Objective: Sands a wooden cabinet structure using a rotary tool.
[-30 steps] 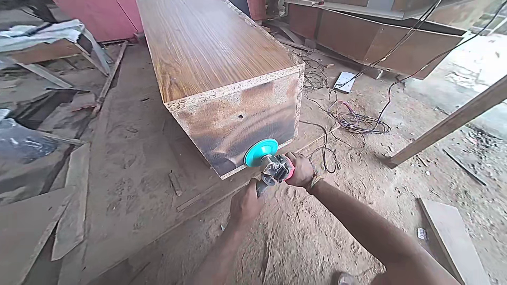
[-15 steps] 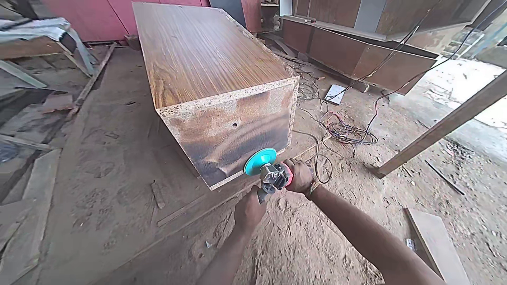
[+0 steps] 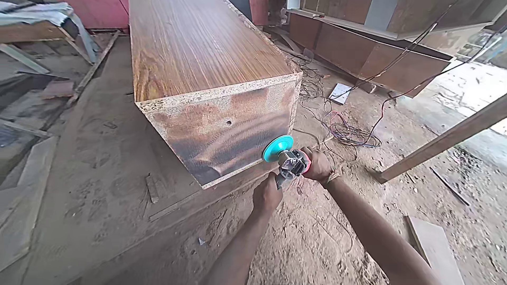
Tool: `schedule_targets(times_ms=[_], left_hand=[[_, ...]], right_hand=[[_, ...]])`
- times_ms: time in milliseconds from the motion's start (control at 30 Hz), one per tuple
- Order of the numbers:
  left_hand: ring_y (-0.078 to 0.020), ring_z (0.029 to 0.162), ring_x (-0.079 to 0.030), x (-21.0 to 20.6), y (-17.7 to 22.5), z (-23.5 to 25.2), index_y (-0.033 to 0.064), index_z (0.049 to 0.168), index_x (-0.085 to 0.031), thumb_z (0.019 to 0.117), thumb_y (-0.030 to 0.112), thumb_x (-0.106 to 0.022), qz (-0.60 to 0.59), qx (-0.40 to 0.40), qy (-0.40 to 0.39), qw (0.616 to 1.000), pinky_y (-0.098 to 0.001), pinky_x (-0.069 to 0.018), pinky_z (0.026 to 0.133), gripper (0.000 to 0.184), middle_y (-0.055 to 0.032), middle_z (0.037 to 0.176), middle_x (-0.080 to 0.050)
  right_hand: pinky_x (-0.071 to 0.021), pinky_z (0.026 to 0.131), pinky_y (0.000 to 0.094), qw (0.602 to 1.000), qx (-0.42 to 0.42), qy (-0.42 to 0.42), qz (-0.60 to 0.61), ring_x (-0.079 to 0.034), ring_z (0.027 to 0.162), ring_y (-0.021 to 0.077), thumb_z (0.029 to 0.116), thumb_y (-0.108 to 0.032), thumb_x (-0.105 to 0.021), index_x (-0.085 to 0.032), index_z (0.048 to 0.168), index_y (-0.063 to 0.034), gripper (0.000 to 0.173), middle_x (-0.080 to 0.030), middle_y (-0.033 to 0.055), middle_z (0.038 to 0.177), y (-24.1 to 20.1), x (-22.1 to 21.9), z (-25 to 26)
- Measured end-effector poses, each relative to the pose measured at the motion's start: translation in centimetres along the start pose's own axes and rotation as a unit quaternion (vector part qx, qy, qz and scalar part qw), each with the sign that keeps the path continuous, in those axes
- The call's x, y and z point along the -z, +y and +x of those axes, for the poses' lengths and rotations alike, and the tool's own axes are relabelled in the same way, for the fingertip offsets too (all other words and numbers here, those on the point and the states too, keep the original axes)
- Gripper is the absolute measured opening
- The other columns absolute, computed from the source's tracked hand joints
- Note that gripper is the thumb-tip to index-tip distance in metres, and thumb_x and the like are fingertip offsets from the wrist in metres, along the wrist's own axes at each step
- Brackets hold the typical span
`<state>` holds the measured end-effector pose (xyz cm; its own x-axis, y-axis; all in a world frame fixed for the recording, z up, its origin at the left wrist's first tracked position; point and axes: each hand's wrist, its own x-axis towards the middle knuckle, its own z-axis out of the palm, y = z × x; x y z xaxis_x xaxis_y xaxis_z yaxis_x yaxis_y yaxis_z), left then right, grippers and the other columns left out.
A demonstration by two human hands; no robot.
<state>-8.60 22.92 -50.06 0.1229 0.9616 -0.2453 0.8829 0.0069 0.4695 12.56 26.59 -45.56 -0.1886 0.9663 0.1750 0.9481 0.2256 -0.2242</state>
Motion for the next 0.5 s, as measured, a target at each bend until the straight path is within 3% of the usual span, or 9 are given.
schedule_targets(times_ms=[67,267,400,500], left_hand=[[-0.0314,0.102,-0.073,-0.2,0.5,0.2,0.0122,0.128,-0.060,0.0936,0.025,-0.063,-0.020,-0.001,-0.008,1.000,-0.0539,-0.0585,0.084,0.037,-0.0125,0.110,-0.074],[-0.0307,0.105,-0.073,0.5,1.7,0.6,0.0120,0.132,-0.058,0.0947,0.024,-0.061,-0.027,-0.006,-0.030,0.999,-0.0533,-0.0588,0.084,0.039,-0.0122,0.112,-0.074],[-0.0315,0.106,-0.073,-0.2,0.2,0.5,0.0125,0.133,-0.058,0.0951,0.025,-0.061,-0.020,0.005,-0.049,0.999,-0.0540,-0.0588,0.085,0.040,-0.0123,0.114,-0.074],[-0.0325,0.105,-0.073,0.8,-1.0,-0.2,0.0125,0.133,-0.058,0.0944,0.025,-0.062,-0.001,0.007,-0.051,0.999,-0.0548,-0.0586,0.085,0.041,-0.0129,0.113,-0.074]], right_hand=[[-0.0560,0.092,0.0577,1.000,0.000,-0.015,-0.009,-0.071,0.107,0.0339,0.0729,-0.046,-0.079,-0.069,0.118,-0.0072,0.060,-0.073,0.0155,0.112,0.3,0.7,0.1],[-0.0567,0.090,0.0595,0.999,0.030,0.033,-0.001,-0.073,0.103,0.0348,0.0727,-0.046,-0.077,-0.070,0.113,-0.0053,0.058,-0.075,0.0160,0.107,1.5,1.3,0.4],[-0.0555,0.093,0.0593,0.999,0.025,0.020,0.000,-0.072,0.106,0.0345,0.0723,-0.046,-0.079,-0.071,0.115,-0.0055,0.060,-0.075,0.0160,0.110,0.8,-0.4,-0.2],[-0.0577,0.089,0.0579,0.999,0.030,0.039,0.023,-0.074,0.102,0.0336,0.0716,-0.047,-0.079,-0.071,0.112,-0.0043,0.060,-0.075,0.0162,0.106,-0.3,-1.3,-0.5]])
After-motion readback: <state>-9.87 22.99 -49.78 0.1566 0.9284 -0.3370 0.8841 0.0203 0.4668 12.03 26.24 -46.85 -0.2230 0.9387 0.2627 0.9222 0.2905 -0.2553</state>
